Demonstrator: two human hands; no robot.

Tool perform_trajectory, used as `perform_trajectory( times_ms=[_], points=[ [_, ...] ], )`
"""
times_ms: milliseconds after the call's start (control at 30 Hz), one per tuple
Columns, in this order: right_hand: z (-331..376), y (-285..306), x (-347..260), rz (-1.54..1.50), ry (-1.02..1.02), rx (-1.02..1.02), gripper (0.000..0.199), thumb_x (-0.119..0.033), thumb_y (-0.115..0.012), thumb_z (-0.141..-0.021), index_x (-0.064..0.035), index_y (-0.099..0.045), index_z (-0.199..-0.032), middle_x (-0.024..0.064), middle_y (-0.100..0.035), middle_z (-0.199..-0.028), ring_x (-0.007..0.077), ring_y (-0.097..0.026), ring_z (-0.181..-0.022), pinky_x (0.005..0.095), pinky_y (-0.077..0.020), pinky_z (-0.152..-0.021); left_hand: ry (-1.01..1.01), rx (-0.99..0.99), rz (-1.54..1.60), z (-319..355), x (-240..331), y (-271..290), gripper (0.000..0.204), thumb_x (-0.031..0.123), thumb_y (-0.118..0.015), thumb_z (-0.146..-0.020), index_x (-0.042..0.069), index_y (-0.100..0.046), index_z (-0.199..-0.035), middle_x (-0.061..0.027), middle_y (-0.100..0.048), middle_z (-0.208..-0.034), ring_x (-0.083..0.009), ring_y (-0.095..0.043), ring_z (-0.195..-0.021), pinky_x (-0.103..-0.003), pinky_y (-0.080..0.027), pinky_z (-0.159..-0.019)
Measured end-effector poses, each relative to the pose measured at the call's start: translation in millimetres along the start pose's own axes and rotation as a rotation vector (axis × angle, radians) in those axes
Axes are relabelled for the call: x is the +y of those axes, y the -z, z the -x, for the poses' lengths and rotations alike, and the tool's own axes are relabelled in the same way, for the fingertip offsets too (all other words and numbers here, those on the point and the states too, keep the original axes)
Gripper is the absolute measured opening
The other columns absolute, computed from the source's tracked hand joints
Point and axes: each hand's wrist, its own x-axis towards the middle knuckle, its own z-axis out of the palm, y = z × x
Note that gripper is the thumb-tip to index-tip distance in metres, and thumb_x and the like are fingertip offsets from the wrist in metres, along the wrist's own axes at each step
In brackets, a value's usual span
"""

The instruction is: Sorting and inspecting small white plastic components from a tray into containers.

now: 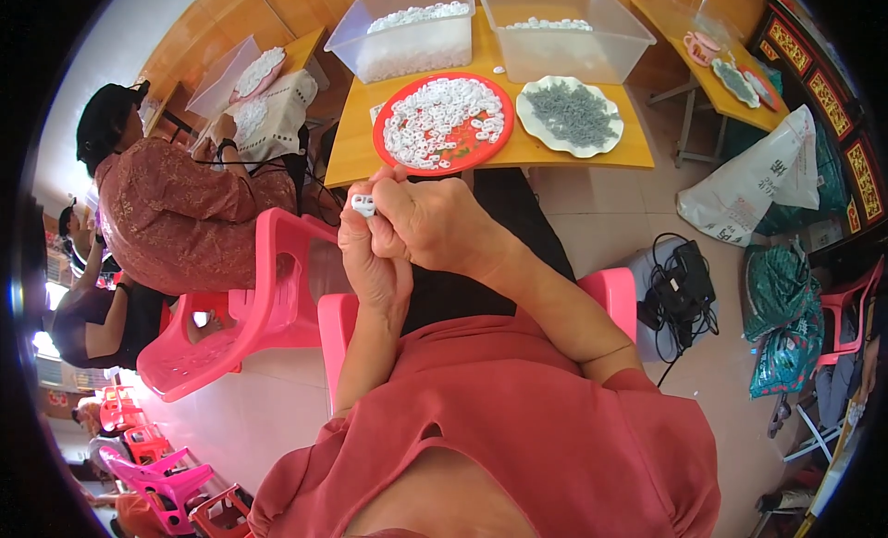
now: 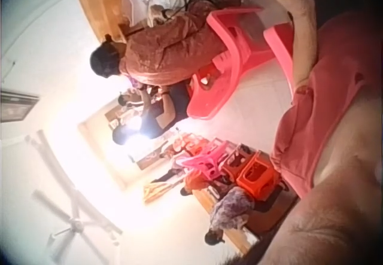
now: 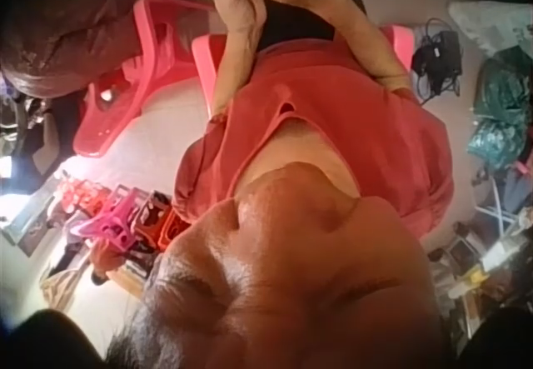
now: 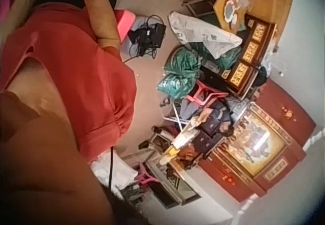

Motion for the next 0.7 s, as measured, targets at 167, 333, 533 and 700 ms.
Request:
perform_trajectory(
  times_ms=[167, 333, 533, 700],
  points=[
    [-1, -3, -3, 0.012, 0.048, 0.020, 0.011, -0.010, -0.066, -0.091, -0.0021, -0.059, -0.092, 0.0080, -0.061, -0.064, 0.0222, -0.065, -0.054, 0.0357, -0.0505, -0.049, -0.032, 0.057, 0.013, 4, 1, -4, 0.040, 0.028, -0.055, -0.111, -0.007, -0.066, -0.127, -0.0171, -0.069, -0.127, -0.0240, -0.066, -0.119, -0.036, -0.049, -0.108],
    [0, -6, -8, -0.112, -0.085, 0.008, 0.012, -0.012, -0.066, -0.097, -0.0016, -0.061, -0.094, 0.0111, -0.058, -0.067, 0.0282, -0.061, -0.056, 0.0372, -0.0494, -0.051, -0.013, 0.080, 0.017, -1, 7, -2, 0.037, 0.025, -0.054, -0.111, -0.007, -0.066, -0.127, -0.0159, -0.070, -0.126, -0.0217, -0.066, -0.117, -0.035, -0.050, -0.106],
    [-11, -3, -20, -0.426, -0.360, 0.047, 0.026, -0.017, -0.056, -0.107, 0.0018, -0.065, -0.092, 0.0079, -0.059, -0.061, 0.0164, -0.056, -0.051, 0.0317, -0.0429, -0.050, 0.029, 0.134, -0.041, -4, 11, 2, 0.034, 0.018, -0.056, -0.109, -0.007, -0.064, -0.130, -0.0191, -0.069, -0.130, -0.0220, -0.066, -0.118, -0.033, -0.052, -0.104],
    [-11, 6, -21, -0.822, -0.798, -0.041, 0.041, -0.024, -0.049, -0.111, -0.0029, -0.069, -0.082, -0.0015, -0.057, -0.057, 0.0025, -0.042, -0.050, 0.0228, -0.0314, -0.048, 0.019, -0.013, -0.150, -12, 12, 11, 0.032, 0.012, -0.061, -0.106, -0.007, -0.064, -0.132, -0.0216, -0.068, -0.132, -0.0227, -0.067, -0.119, -0.034, -0.052, -0.104]
  ],
)
